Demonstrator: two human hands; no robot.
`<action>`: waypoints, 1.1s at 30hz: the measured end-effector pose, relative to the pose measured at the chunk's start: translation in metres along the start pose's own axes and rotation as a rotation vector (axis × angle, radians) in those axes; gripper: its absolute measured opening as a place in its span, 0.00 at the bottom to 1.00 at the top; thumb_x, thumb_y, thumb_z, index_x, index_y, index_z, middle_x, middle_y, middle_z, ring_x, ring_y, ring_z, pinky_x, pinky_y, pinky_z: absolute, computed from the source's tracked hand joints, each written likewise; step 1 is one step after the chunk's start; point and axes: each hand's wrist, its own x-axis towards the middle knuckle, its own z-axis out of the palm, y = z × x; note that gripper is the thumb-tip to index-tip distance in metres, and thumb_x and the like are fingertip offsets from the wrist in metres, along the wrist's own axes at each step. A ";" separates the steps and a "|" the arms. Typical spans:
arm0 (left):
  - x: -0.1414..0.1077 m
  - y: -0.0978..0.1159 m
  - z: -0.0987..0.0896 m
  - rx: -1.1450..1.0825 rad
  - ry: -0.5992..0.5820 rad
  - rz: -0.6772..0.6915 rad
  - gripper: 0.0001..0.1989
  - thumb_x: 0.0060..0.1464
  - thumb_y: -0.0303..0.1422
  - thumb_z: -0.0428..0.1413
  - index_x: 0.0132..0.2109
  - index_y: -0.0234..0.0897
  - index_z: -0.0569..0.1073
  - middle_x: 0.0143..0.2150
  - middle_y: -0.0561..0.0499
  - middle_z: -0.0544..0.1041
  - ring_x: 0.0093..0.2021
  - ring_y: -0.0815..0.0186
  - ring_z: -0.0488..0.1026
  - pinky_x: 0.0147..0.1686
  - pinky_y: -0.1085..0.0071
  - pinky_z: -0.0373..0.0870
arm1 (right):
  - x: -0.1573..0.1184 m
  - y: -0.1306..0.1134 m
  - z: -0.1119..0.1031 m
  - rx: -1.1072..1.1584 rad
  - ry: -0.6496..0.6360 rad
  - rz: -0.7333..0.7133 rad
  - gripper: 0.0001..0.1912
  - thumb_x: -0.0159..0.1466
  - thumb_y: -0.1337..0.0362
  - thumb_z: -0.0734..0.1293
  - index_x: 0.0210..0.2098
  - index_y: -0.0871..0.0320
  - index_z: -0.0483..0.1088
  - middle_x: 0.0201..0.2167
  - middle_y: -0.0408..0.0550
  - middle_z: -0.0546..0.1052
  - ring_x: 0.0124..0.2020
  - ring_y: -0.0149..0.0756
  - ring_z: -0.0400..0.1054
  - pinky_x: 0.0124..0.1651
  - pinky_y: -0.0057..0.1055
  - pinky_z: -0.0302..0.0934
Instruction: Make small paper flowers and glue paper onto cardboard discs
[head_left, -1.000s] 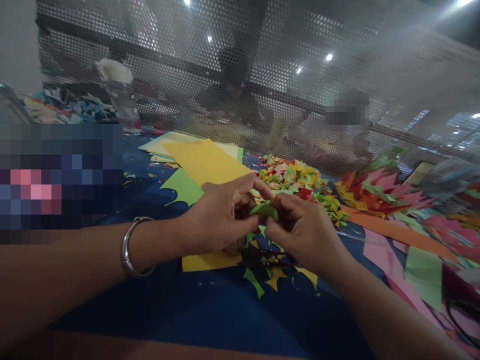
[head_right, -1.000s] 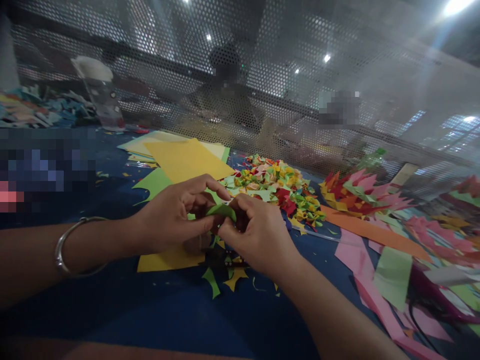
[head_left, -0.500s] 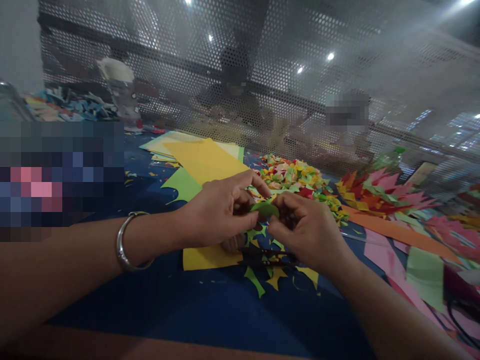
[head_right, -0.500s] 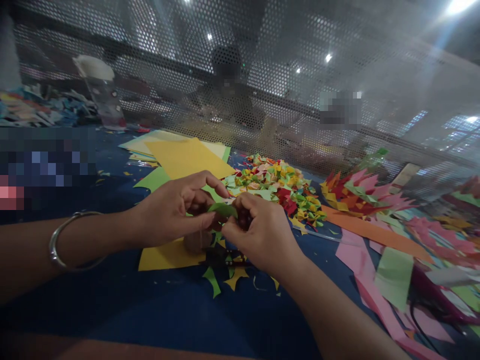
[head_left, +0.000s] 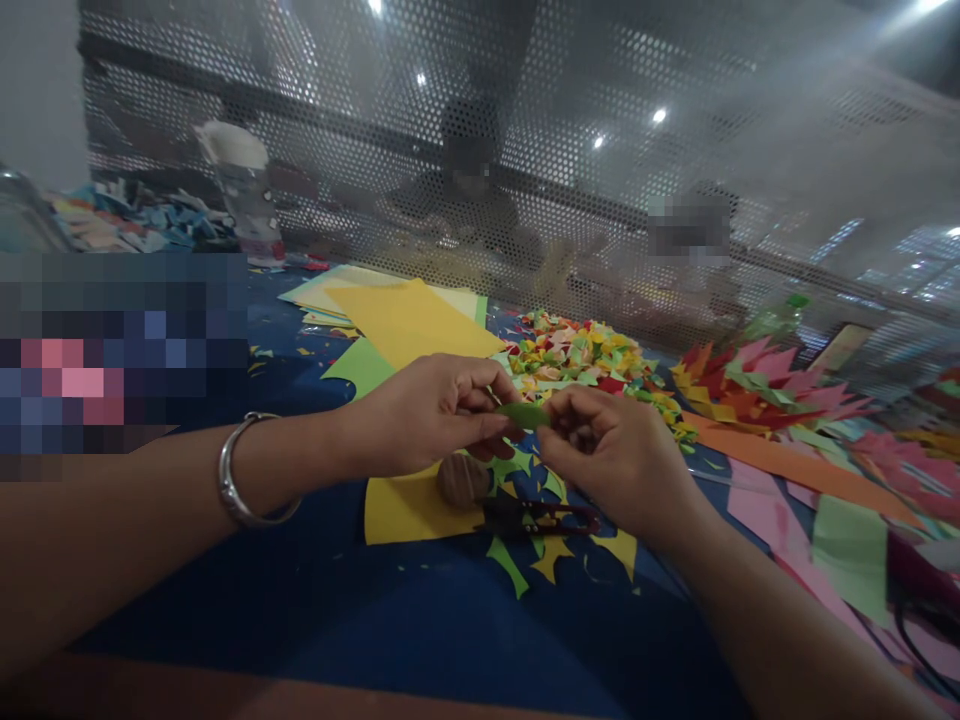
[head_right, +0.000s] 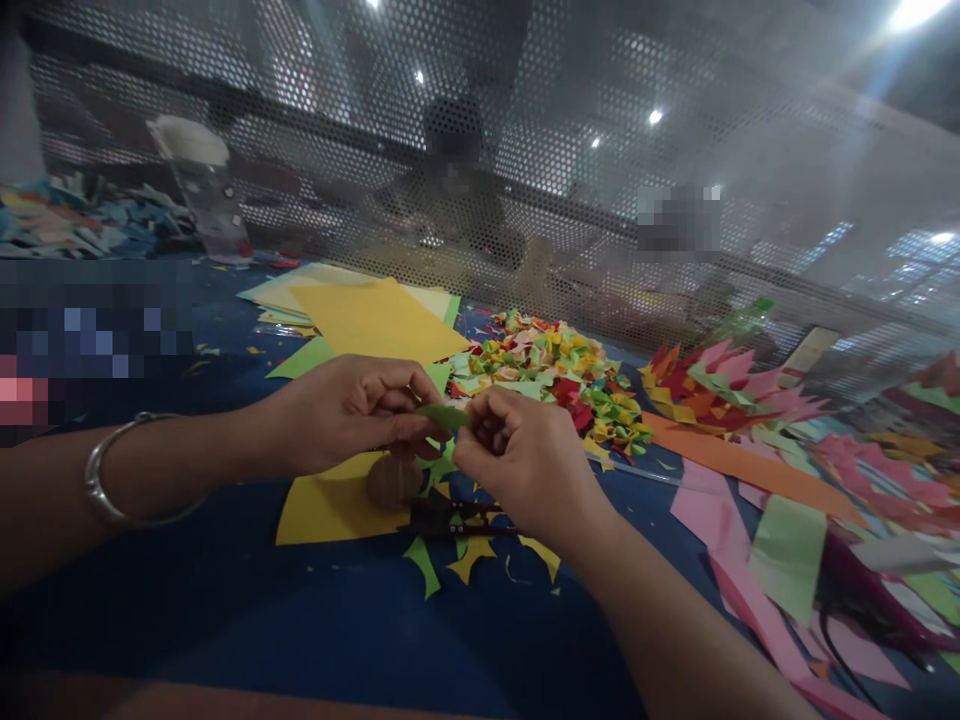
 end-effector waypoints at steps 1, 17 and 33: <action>0.001 -0.001 -0.001 -0.018 -0.008 -0.014 0.05 0.55 0.30 0.58 0.40 0.37 0.72 0.30 0.49 0.83 0.33 0.63 0.81 0.36 0.69 0.77 | 0.000 0.001 0.000 0.018 -0.009 0.015 0.07 0.59 0.66 0.67 0.26 0.57 0.65 0.19 0.36 0.62 0.19 0.24 0.54 0.21 0.22 0.51; 0.001 0.005 0.001 0.358 0.044 0.011 0.04 0.48 0.28 0.60 0.34 0.36 0.77 0.29 0.55 0.80 0.30 0.69 0.73 0.31 0.75 0.65 | -0.001 -0.006 0.001 -0.067 -0.084 -0.068 0.05 0.60 0.69 0.67 0.27 0.58 0.69 0.18 0.36 0.66 0.19 0.25 0.57 0.22 0.22 0.52; 0.003 0.017 0.027 -0.642 0.336 -0.326 0.07 0.57 0.24 0.58 0.31 0.35 0.68 0.28 0.54 0.75 0.29 0.73 0.73 0.36 0.75 0.70 | -0.006 -0.002 0.007 -0.364 0.109 -0.542 0.05 0.68 0.69 0.64 0.43 0.56 0.71 0.41 0.50 0.78 0.40 0.36 0.74 0.41 0.31 0.66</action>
